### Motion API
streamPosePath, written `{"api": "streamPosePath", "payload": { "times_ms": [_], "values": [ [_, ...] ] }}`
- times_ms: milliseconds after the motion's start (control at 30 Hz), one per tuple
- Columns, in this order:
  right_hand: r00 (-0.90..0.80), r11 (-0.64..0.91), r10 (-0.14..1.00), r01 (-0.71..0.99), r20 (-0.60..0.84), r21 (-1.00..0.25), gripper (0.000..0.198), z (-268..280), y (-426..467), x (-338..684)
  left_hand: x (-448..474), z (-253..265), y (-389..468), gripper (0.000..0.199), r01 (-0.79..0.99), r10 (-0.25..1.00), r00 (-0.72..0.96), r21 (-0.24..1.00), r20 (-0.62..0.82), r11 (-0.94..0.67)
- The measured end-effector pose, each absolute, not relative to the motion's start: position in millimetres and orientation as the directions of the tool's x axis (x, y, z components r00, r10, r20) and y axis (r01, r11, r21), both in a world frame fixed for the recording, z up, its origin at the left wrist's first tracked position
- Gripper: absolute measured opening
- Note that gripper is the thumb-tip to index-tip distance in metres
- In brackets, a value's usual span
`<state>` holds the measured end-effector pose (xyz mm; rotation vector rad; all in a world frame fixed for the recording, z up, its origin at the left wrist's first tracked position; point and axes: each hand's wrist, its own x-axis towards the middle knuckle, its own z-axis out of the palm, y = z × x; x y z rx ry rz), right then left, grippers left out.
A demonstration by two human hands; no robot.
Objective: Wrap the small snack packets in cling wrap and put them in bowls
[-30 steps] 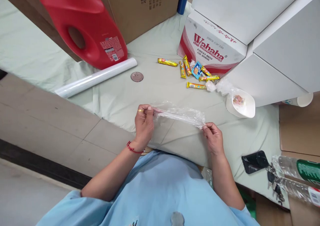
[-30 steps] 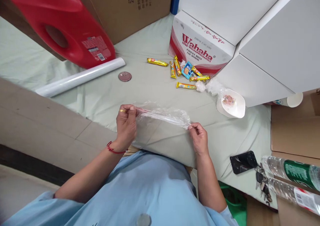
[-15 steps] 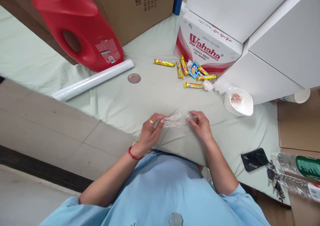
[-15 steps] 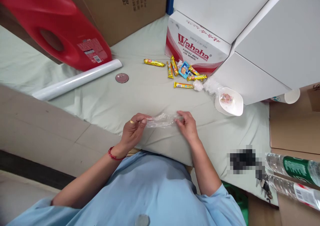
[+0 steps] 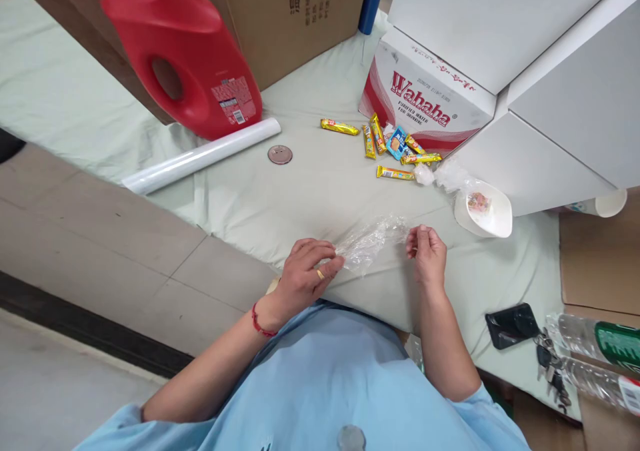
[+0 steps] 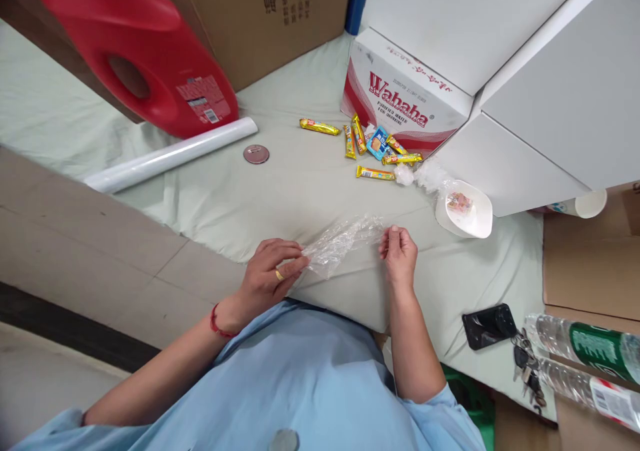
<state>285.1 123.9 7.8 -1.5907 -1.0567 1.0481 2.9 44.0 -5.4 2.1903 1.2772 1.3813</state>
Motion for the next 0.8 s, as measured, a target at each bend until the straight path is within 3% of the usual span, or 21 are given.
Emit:
{"api": "streamPosePath", "payload": {
  "times_ms": [100,167,267,367,433,533,600,667,800],
  "values": [
    [0.075,-0.452,0.892,0.114,-0.446,-0.885,0.072,16,111,283,18,-4,39,0.019,0.578,0.784,0.292,0.552,0.548,-0.601],
    [-0.036,-0.503,0.858,0.14,-0.512,-0.853,0.071,16,105,280,30,-5,34,0.023,0.599,0.768,0.416,0.488,0.487,-0.634],
    [-0.1,-0.424,0.888,0.202,-0.449,-0.883,0.068,11,100,277,45,-8,29,0.029,0.628,0.758,0.568,0.426,0.32,-0.651],
    [-0.051,-0.305,0.944,0.231,-0.325,-0.924,0.051,3,101,279,50,-10,25,0.034,0.573,0.749,0.616,0.513,0.244,-0.639],
    [0.009,-0.251,0.967,0.22,-0.255,-0.943,0.044,0,101,283,48,-11,28,0.035,0.541,0.801,0.529,0.617,0.279,-0.572],
    [0.045,-0.227,0.974,0.141,-0.222,-0.964,0.038,-1,99,287,43,-13,46,0.031,0.579,0.957,0.153,0.763,0.246,-0.289],
    [0.038,-0.228,0.974,0.094,-0.225,-0.969,0.037,-1,95,287,44,-14,64,0.036,0.625,0.987,-0.059,0.777,0.151,-0.082],
    [0.04,-0.229,0.973,0.072,-0.226,-0.971,0.036,0,92,287,51,-15,82,0.035,0.708,0.991,-0.091,0.706,0.095,-0.003],
    [0.114,-0.221,0.97,0.045,-0.215,-0.974,0.039,-1,88,293,74,-14,101,0.018,0.804,0.994,0.067,0.585,0.084,-0.104]
  ]
}}
